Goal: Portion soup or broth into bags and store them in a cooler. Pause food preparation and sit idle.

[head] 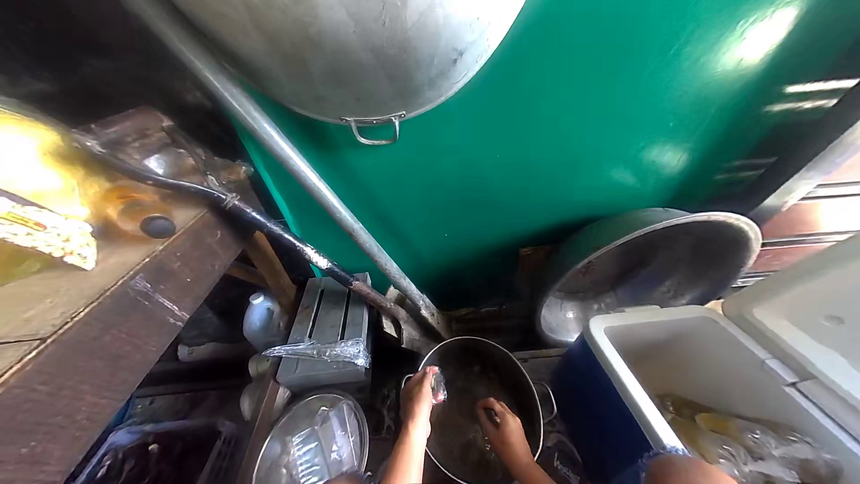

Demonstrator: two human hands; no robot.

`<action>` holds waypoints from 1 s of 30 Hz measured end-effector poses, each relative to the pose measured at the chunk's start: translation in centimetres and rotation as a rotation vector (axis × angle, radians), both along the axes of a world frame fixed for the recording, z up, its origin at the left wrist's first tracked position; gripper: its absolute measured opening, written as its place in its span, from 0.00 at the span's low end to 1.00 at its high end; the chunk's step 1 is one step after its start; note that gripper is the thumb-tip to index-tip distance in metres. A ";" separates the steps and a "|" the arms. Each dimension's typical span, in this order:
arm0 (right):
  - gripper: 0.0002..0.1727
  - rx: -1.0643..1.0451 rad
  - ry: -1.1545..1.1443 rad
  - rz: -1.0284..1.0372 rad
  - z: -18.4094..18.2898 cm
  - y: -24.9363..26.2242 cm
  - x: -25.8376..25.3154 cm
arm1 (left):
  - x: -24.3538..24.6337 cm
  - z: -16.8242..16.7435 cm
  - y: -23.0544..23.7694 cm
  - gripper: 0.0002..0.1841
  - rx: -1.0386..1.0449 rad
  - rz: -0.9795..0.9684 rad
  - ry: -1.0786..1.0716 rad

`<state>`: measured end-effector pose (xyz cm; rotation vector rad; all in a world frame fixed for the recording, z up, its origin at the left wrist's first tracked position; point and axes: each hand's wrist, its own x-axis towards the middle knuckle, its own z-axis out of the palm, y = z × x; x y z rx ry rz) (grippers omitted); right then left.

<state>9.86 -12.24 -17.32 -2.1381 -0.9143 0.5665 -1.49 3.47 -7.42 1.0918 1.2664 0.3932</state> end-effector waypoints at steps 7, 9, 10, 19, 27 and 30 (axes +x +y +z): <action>0.15 0.047 0.434 -0.552 2.0 -0.4 3.1 | -0.3 -0.8 -0.1 0.19 -0.016 0.019 0.079; 0.15 0.044 0.418 -0.544 4.2 -0.3 4.3 | -0.3 -1.1 -0.2 0.19 -0.026 0.024 0.096; 0.15 0.041 0.394 -0.529 5.7 -0.1 4.8 | -0.3 -1.1 -0.2 0.20 -0.027 0.025 0.103; 0.11 0.185 0.035 -0.251 20.8 2.3 4.2 | 0.1 0.0 -0.9 0.25 -0.147 0.058 0.023; 0.06 0.468 -0.778 0.294 21.1 1.8 -4.0 | 1.8 1.5 -1.9 0.24 -0.222 0.181 -0.140; 0.04 0.486 -0.876 0.343 20.3 0.9 -3.6 | 1.9 2.2 -2.1 0.26 -0.254 0.188 -0.158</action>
